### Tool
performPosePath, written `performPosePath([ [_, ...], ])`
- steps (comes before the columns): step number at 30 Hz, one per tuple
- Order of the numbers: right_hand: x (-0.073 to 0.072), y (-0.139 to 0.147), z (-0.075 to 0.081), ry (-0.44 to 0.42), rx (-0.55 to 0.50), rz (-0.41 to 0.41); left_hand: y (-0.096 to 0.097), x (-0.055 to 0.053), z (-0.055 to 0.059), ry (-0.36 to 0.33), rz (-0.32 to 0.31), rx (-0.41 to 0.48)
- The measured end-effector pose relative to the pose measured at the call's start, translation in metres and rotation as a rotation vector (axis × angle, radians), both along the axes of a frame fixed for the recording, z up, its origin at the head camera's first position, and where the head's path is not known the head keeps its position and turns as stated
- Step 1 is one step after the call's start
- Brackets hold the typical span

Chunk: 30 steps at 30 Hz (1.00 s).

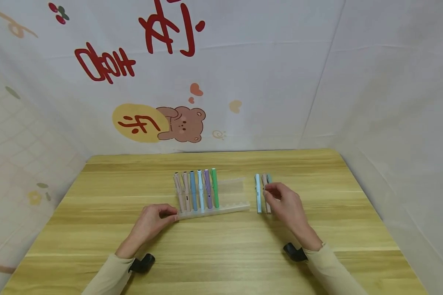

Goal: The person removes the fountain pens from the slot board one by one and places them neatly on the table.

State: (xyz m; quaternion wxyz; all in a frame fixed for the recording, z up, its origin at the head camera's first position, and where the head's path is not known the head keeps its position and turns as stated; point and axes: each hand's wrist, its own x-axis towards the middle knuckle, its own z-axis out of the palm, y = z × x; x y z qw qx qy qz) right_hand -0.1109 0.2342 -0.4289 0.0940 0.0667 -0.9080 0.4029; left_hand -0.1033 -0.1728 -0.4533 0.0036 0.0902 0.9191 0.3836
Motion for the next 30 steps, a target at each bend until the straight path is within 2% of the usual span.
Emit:
performPosePath([
  [9, 0.009, -0.036, 0.001, 0.113, -0.005, 0.071, 0.001, 0.001, -0.001, 0.000, 0.005, 0.005],
  [19, 0.007, -0.069, -0.005, 0.154, 0.021, 0.211, 0.001, 0.000, -0.001, 0.005, 0.009, 0.006],
  [22, 0.007, -0.077, -0.006, 0.145, 0.047, 0.230, 0.001, 0.001, -0.001, 0.003, 0.010, 0.004],
  [30, 0.007, -0.093, -0.009, 0.022, 0.022, 0.249, 0.001, 0.002, 0.000, -0.002, 0.011, 0.005],
])
